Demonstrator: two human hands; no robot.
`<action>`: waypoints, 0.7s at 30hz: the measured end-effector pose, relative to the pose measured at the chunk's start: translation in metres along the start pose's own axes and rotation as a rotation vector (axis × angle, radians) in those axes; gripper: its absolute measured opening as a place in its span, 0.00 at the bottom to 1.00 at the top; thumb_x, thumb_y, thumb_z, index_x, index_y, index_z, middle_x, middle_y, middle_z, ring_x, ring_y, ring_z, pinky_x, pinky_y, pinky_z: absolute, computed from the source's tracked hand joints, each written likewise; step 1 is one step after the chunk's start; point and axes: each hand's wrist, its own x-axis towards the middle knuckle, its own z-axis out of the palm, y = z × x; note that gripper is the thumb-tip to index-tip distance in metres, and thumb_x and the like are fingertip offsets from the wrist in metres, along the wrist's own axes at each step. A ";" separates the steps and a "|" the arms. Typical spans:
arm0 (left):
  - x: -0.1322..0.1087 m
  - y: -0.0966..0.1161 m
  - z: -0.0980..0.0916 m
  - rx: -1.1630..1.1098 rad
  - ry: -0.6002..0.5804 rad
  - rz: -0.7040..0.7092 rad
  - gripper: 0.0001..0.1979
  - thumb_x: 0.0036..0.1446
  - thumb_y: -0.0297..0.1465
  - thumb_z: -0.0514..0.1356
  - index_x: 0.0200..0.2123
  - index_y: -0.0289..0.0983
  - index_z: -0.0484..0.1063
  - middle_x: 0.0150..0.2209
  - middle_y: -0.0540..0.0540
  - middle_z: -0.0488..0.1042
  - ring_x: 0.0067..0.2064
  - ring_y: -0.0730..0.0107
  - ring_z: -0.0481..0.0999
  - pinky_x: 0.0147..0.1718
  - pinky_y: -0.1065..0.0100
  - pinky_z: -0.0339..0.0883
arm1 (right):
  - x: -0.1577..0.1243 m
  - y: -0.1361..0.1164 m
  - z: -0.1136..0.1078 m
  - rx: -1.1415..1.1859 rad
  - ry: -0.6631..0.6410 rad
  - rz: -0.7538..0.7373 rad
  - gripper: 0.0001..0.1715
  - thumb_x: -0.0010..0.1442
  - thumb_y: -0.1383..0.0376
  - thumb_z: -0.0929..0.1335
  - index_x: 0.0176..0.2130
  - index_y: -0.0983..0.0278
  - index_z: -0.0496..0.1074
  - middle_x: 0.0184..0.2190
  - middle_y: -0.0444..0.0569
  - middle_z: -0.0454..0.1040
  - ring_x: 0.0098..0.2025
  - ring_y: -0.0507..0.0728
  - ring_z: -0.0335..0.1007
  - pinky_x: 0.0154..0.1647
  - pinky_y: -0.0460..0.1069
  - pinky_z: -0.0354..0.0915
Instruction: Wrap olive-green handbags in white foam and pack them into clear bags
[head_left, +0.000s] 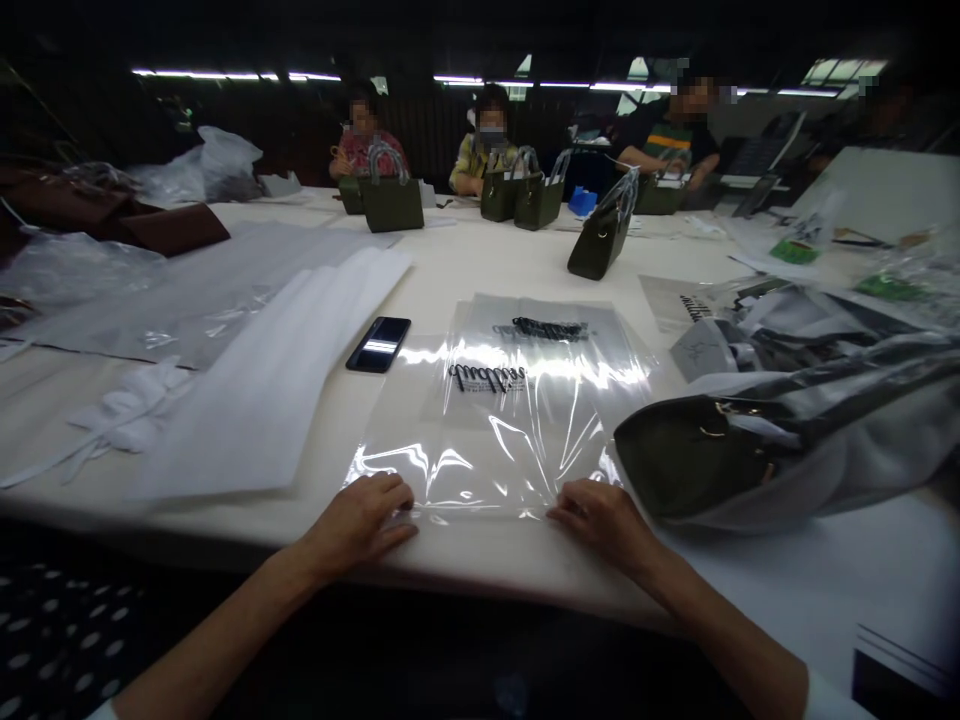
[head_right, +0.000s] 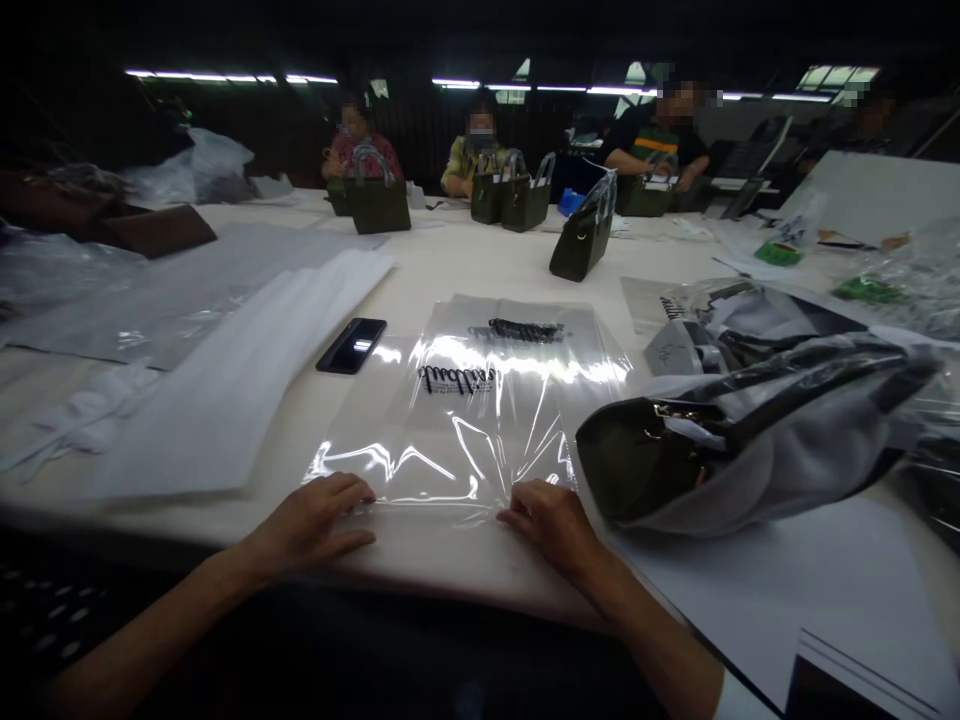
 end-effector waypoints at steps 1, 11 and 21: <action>0.004 0.008 -0.003 -0.036 0.024 0.009 0.12 0.53 0.38 0.58 0.38 0.38 0.67 0.38 0.47 0.70 0.39 0.66 0.69 0.37 0.67 0.63 | 0.001 0.000 0.001 0.002 0.008 0.015 0.11 0.56 0.61 0.66 0.25 0.64 0.68 0.23 0.43 0.69 0.26 0.51 0.64 0.28 0.45 0.57; 0.081 0.085 0.018 0.039 0.074 0.080 0.06 0.56 0.25 0.53 0.29 0.35 0.68 0.31 0.45 0.70 0.34 0.64 0.69 0.33 0.64 0.64 | 0.000 0.003 -0.003 -0.041 0.033 0.002 0.12 0.56 0.60 0.66 0.25 0.64 0.66 0.22 0.42 0.68 0.25 0.50 0.63 0.28 0.45 0.57; 0.072 0.059 0.016 0.010 0.135 -0.108 0.08 0.57 0.29 0.52 0.27 0.37 0.68 0.27 0.49 0.68 0.25 0.72 0.69 0.23 0.72 0.59 | 0.007 -0.071 -0.006 -0.096 0.096 -0.341 0.11 0.61 0.70 0.58 0.34 0.62 0.68 0.36 0.48 0.72 0.40 0.53 0.67 0.42 0.47 0.62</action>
